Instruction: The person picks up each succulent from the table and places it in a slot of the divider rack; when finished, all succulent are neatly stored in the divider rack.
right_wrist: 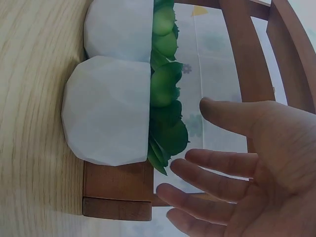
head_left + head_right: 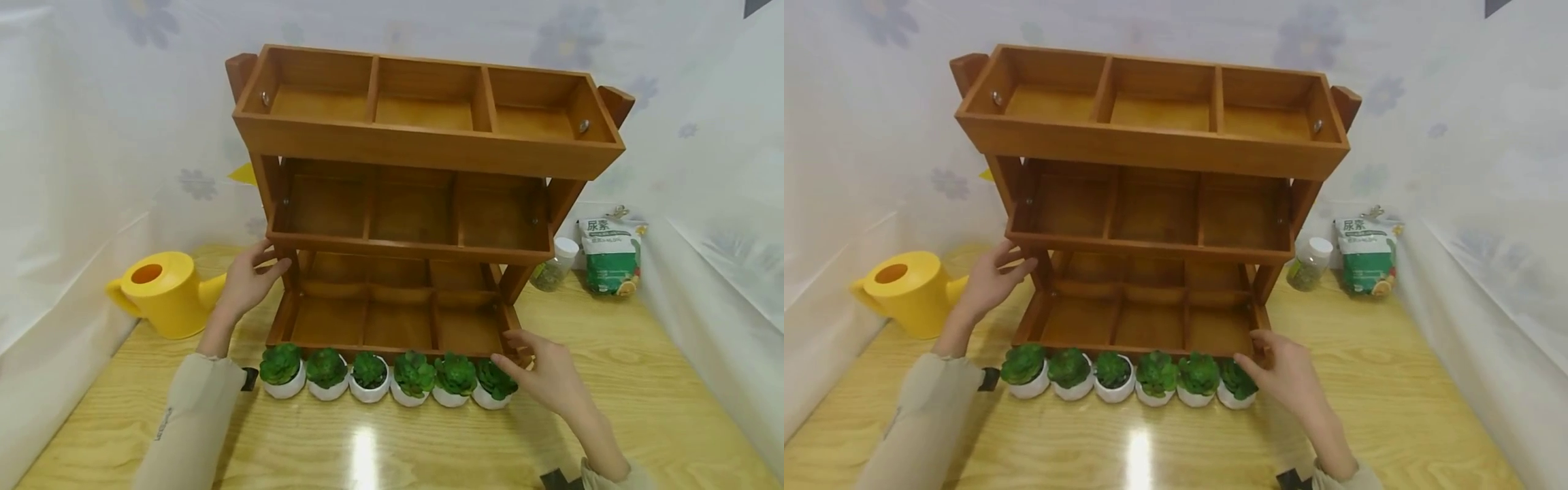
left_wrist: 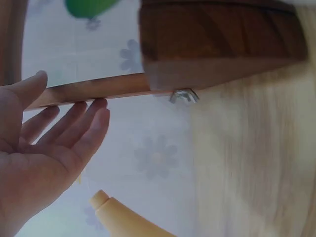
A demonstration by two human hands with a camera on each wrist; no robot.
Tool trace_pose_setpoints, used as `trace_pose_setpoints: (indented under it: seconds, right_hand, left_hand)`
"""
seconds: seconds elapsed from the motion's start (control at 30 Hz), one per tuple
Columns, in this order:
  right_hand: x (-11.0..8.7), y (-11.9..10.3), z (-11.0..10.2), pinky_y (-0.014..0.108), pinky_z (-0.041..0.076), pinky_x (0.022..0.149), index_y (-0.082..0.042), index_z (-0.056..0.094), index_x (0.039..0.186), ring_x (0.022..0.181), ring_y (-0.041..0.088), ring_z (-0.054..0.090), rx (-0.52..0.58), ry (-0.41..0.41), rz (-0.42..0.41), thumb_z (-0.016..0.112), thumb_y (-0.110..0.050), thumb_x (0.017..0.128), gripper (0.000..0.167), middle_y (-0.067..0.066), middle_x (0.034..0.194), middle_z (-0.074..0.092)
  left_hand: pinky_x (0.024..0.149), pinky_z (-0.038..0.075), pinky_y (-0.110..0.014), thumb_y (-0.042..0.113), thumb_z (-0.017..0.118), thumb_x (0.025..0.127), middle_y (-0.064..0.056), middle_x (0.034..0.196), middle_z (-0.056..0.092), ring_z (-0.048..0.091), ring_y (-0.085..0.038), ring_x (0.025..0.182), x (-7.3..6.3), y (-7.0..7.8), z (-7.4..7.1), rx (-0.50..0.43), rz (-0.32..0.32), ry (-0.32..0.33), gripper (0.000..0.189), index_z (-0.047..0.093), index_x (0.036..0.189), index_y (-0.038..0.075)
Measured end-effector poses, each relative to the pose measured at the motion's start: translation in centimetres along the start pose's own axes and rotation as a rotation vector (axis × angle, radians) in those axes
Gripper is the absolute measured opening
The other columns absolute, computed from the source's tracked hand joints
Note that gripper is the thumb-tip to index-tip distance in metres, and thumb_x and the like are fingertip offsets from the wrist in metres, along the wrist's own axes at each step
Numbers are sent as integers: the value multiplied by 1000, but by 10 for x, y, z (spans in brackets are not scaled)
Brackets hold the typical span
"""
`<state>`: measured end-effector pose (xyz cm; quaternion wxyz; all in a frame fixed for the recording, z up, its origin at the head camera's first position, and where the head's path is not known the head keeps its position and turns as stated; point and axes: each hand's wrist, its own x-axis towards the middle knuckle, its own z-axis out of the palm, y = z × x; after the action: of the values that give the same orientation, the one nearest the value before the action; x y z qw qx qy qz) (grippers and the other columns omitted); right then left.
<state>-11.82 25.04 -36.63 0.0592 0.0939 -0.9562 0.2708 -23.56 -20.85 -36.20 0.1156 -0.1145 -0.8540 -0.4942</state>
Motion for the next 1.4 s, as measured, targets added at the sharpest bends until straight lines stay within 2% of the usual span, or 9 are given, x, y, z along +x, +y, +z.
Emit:
trace_pose_setpoints:
  seconds: [0.13, 0.27, 0.47, 0.6, 0.67, 0.8, 1.03, 1.2, 1.4]
  right_hand:
    - [-2, 0, 1, 39, 54, 67, 1, 62, 118, 81, 22, 66, -2, -24, 4, 72, -34, 86, 48, 7, 93, 69]
    - [-3, 0, -1, 32, 52, 64, -2, 64, 108, 76, 15, 63, 21, -60, 19, 73, -36, 85, 42, -1, 85, 65]
    - [-4, 5, -9, 29, 49, 61, -7, 64, 96, 72, 12, 58, 19, -173, 56, 76, -41, 81, 40, -2, 80, 61]
    - [-6, 10, -13, 32, 52, 64, 0, 65, 106, 75, 15, 59, 0, -295, 66, 78, -42, 78, 52, 1, 88, 65]
    - [-6, 12, -13, 35, 53, 67, 2, 63, 117, 80, 18, 62, 9, -355, 67, 78, -44, 76, 63, 6, 97, 67]
    - [-5, 13, -9, 39, 54, 70, 2, 55, 130, 87, 26, 63, 18, -416, 76, 83, -44, 70, 80, 13, 109, 64]
    - [-6, 8, -2, 45, 53, 74, 5, 52, 128, 94, 32, 61, -13, -382, 99, 88, -44, 62, 90, 17, 112, 63]
    - [-8, 7, 6, 46, 53, 76, 3, 51, 125, 98, 33, 61, 15, -338, 111, 91, -40, 59, 89, 16, 112, 64]
    - [-14, 9, 19, 38, 53, 70, -2, 50, 120, 83, 19, 62, 30, -235, 121, 89, -40, 62, 79, 13, 106, 65]
  left_hand:
    - [97, 44, -55, 22, 58, 97, -22, 144, 43, 49, -41, 124, -4, 2, 2, -27, -10, 44, 57, 38, 148, 8]
    - [98, 43, -54, 22, 59, 97, -21, 140, 47, 51, -40, 121, -7, -2, 1, -51, 10, 95, 55, 40, 147, 10]
    - [98, 44, -53, 23, 59, 97, -20, 138, 50, 52, -40, 120, -4, -4, 0, -34, 41, 99, 54, 42, 145, 7]
    - [95, 45, -54, 24, 59, 96, -23, 132, 54, 55, -41, 115, -3, -5, 0, -13, 19, 113, 54, 44, 144, 6]
    - [94, 46, -55, 24, 60, 96, -24, 130, 55, 56, -41, 113, -3, -5, 0, -7, 6, 120, 54, 43, 144, 7]
    - [94, 46, -55, 23, 59, 96, -24, 132, 54, 56, -42, 113, -3, -3, 1, -4, 11, 128, 54, 43, 145, 7]
    - [90, 48, -55, 18, 61, 95, -23, 129, 57, 57, -41, 113, -1, -2, 6, 21, 74, 176, 46, 51, 138, 5]
    - [92, 48, -54, 19, 60, 96, -21, 130, 56, 56, -39, 114, -2, -5, 6, 14, 58, 162, 46, 51, 139, 5]
    - [93, 47, -54, 20, 60, 96, -22, 132, 54, 55, -40, 116, -1, -5, 5, -3, 44, 145, 48, 48, 140, 5]
